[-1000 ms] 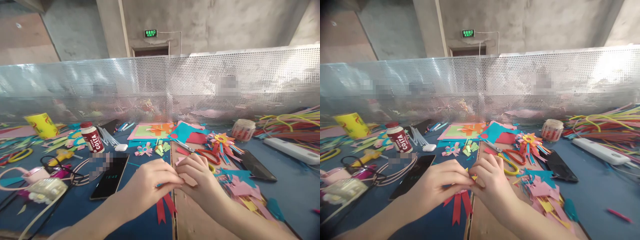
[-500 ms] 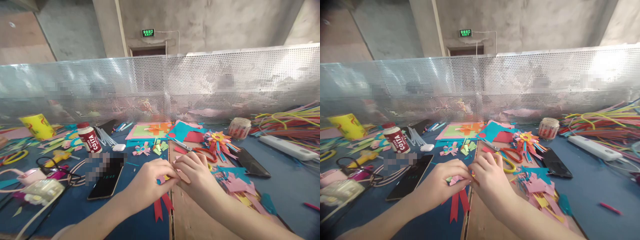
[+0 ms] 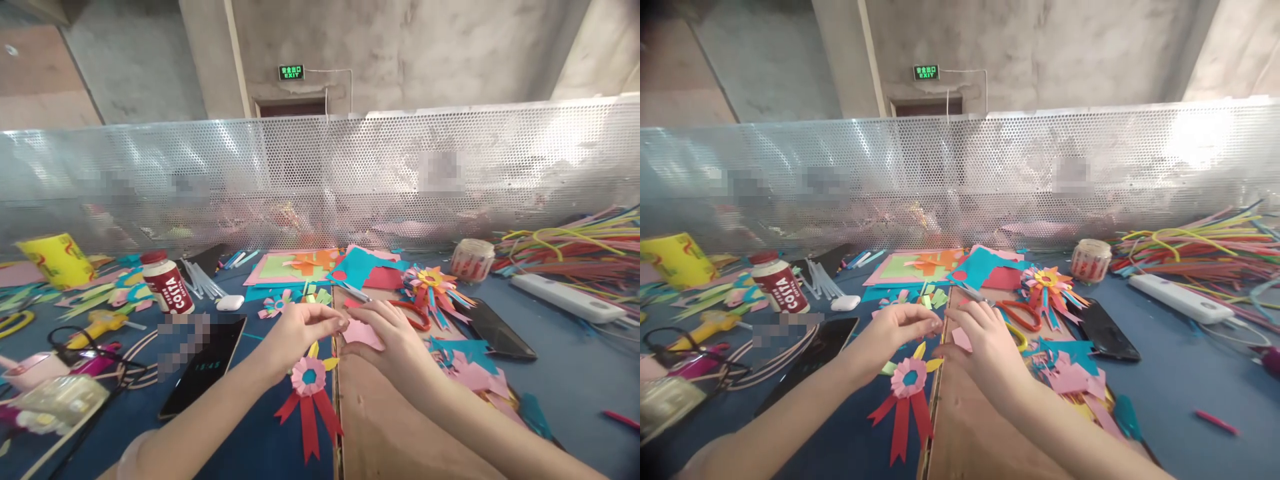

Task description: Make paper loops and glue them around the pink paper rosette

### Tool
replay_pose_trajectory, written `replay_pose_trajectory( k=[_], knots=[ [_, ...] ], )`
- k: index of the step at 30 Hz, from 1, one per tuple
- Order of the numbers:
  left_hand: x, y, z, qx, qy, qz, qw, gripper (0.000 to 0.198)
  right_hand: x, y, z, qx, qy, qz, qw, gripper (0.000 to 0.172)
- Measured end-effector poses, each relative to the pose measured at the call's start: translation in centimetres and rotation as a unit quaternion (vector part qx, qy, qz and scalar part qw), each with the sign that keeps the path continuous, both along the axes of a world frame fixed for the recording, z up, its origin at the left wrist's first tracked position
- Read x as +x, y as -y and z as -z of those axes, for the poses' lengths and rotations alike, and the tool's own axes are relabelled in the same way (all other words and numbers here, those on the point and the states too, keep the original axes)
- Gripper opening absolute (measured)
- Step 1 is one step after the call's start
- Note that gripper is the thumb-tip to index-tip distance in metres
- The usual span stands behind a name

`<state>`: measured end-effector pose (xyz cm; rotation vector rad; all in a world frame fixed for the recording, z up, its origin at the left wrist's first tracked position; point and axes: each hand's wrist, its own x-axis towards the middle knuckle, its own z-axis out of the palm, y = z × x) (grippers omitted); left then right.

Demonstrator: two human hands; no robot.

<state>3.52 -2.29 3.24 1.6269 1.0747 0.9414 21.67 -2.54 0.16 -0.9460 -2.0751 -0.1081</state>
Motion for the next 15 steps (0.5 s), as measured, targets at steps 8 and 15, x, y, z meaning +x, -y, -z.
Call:
replay_pose_trajectory(
  k=[8,15],
  knots=[
    [0.5,-0.4,1.3,-0.075,0.083,0.066,0.992,0.021,-0.3,-0.1,0.1,0.063,-0.085,-0.074,0.992,0.018],
    [0.6,-0.1,2.6,-0.196,0.193,0.113,0.955,0.028,0.2,-0.2,0.9,0.099,-0.071,-0.101,0.987,0.015]
  ],
)
